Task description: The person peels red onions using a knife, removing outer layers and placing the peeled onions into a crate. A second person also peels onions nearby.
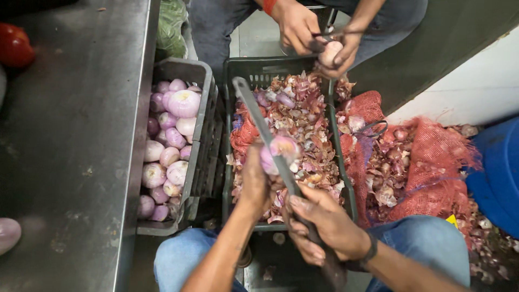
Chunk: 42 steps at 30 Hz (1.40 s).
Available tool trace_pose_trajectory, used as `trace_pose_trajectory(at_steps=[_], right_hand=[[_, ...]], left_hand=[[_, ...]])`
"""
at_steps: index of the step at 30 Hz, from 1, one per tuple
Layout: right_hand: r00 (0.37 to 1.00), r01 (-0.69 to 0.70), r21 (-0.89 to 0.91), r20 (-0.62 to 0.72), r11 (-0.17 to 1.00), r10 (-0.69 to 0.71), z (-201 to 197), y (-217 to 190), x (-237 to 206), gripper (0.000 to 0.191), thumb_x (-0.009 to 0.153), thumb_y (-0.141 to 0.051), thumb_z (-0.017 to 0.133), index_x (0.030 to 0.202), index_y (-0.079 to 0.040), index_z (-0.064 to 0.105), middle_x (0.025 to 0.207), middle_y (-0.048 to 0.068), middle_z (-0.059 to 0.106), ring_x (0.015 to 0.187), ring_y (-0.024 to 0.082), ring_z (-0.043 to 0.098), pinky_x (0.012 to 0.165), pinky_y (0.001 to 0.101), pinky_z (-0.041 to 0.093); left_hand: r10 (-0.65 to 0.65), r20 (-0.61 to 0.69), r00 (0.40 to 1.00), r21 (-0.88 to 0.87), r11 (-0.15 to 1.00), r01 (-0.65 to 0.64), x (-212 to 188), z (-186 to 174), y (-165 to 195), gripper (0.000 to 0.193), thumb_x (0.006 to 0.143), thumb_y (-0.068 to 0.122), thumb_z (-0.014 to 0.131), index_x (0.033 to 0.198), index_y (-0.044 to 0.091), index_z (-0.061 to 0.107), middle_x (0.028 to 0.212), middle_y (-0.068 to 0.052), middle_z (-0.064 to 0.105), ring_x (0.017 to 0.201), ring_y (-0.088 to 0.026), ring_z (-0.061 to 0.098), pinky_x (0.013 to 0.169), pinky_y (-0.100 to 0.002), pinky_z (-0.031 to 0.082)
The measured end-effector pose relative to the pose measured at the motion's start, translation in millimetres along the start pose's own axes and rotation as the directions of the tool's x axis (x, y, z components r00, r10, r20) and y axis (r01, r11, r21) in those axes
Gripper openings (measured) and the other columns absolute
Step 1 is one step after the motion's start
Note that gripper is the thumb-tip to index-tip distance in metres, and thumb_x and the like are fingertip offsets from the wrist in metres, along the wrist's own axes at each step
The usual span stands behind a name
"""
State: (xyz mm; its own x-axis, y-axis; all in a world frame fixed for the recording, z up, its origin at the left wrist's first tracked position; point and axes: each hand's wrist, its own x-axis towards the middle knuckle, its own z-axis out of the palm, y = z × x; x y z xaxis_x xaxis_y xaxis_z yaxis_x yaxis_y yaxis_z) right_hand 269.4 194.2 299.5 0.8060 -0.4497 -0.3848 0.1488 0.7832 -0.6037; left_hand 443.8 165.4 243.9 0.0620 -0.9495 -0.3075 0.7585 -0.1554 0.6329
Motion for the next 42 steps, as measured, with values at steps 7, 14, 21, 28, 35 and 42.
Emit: trace_pose_trajectory(at_steps=[7, 14, 21, 28, 35, 42], right_hand=[[0.947, 0.128, -0.404, -0.222, 0.906, -0.232, -22.8, -34.5, 9.0, 0.025, 0.104, -0.025, 0.052, 0.101, -0.001, 0.051, 0.062, 0.002, 0.054, 0.035, 0.012, 0.051, 0.031, 0.0295, 0.044], [0.867, 0.079, -0.944, -0.093, 0.320, -0.489, -27.1, -23.7, 15.7, 0.018, 0.101, -0.024, 0.058, 0.102, -0.006, 0.057, 0.059, -0.001, 0.053, 0.044, 0.009, 0.055, 0.041, 0.0296, 0.045], [0.856, -0.183, -0.949, -0.283, 0.258, -0.432, -50.5, -28.8, 35.2, 0.020, 0.098, -0.026, 0.056, 0.106, -0.008, 0.061, 0.067, 0.006, 0.061, 0.058, 0.020, 0.062, 0.056, 0.0404, 0.050], [0.871, -0.270, -0.963, -0.231, -0.029, -0.433, -81.9, -22.9, 38.9, 0.029, 0.097, -0.032, 0.062, 0.106, -0.004, 0.061, 0.069, 0.022, 0.066, 0.065, 0.039, 0.067, 0.062, 0.0509, 0.050], [0.890, -0.186, -0.971, -0.101, -0.151, -0.444, -89.6, -25.0, 42.1, 0.028, 0.095, -0.027, 0.061, 0.105, -0.002, 0.059, 0.079, 0.026, 0.068, 0.079, 0.045, 0.069, 0.069, 0.0542, 0.053], [0.960, -0.157, -0.933, -0.067, -0.324, -0.272, -99.7, -1.4, 42.0, 0.028, 0.088, -0.020, 0.067, 0.104, 0.003, 0.063, 0.086, 0.026, 0.068, 0.079, 0.041, 0.070, 0.064, 0.0514, 0.055]], left_hand=[[-0.033, -0.067, 0.997, 0.090, 0.995, 0.039, 3.5, -14.6, 14.7, 0.051, 0.102, 0.057, 0.044, 0.101, 0.009, 0.060, 0.062, -0.001, 0.059, 0.040, -0.008, 0.043, 0.033, -0.022, 0.027], [-0.002, -0.144, 0.990, 0.257, 0.966, 0.040, 4.8, -19.3, 13.5, 0.055, 0.105, 0.057, 0.043, 0.100, 0.006, 0.063, 0.061, 0.001, 0.053, 0.040, -0.007, 0.041, 0.032, -0.023, 0.025], [-0.307, -0.137, 0.942, -0.044, 0.952, 0.304, 3.5, -27.5, 25.1, 0.050, 0.097, 0.054, 0.044, 0.097, 0.008, 0.063, 0.062, -0.010, 0.064, 0.034, -0.009, 0.037, 0.029, -0.022, 0.021], [0.428, -0.052, 0.902, 0.769, 0.594, -0.237, -5.1, -26.2, 24.0, 0.055, 0.100, 0.056, 0.062, 0.117, 0.004, 0.068, 0.095, -0.009, 0.071, 0.087, -0.019, 0.066, 0.073, -0.032, 0.049], [0.829, 0.276, 0.486, 0.949, -0.317, 0.002, -8.6, -72.2, 92.0, 0.064, 0.084, 0.030, 0.082, 0.137, 0.003, 0.060, 0.147, -0.023, 0.054, 0.135, -0.047, 0.047, 0.108, -0.058, 0.040], [0.558, 0.470, 0.684, 0.756, -0.654, 0.015, -25.2, -91.1, 79.7, 0.048, 0.107, 0.014, 0.052, 0.148, -0.011, 0.052, 0.156, -0.037, 0.041, 0.151, -0.055, 0.029, 0.125, -0.072, 0.020]])
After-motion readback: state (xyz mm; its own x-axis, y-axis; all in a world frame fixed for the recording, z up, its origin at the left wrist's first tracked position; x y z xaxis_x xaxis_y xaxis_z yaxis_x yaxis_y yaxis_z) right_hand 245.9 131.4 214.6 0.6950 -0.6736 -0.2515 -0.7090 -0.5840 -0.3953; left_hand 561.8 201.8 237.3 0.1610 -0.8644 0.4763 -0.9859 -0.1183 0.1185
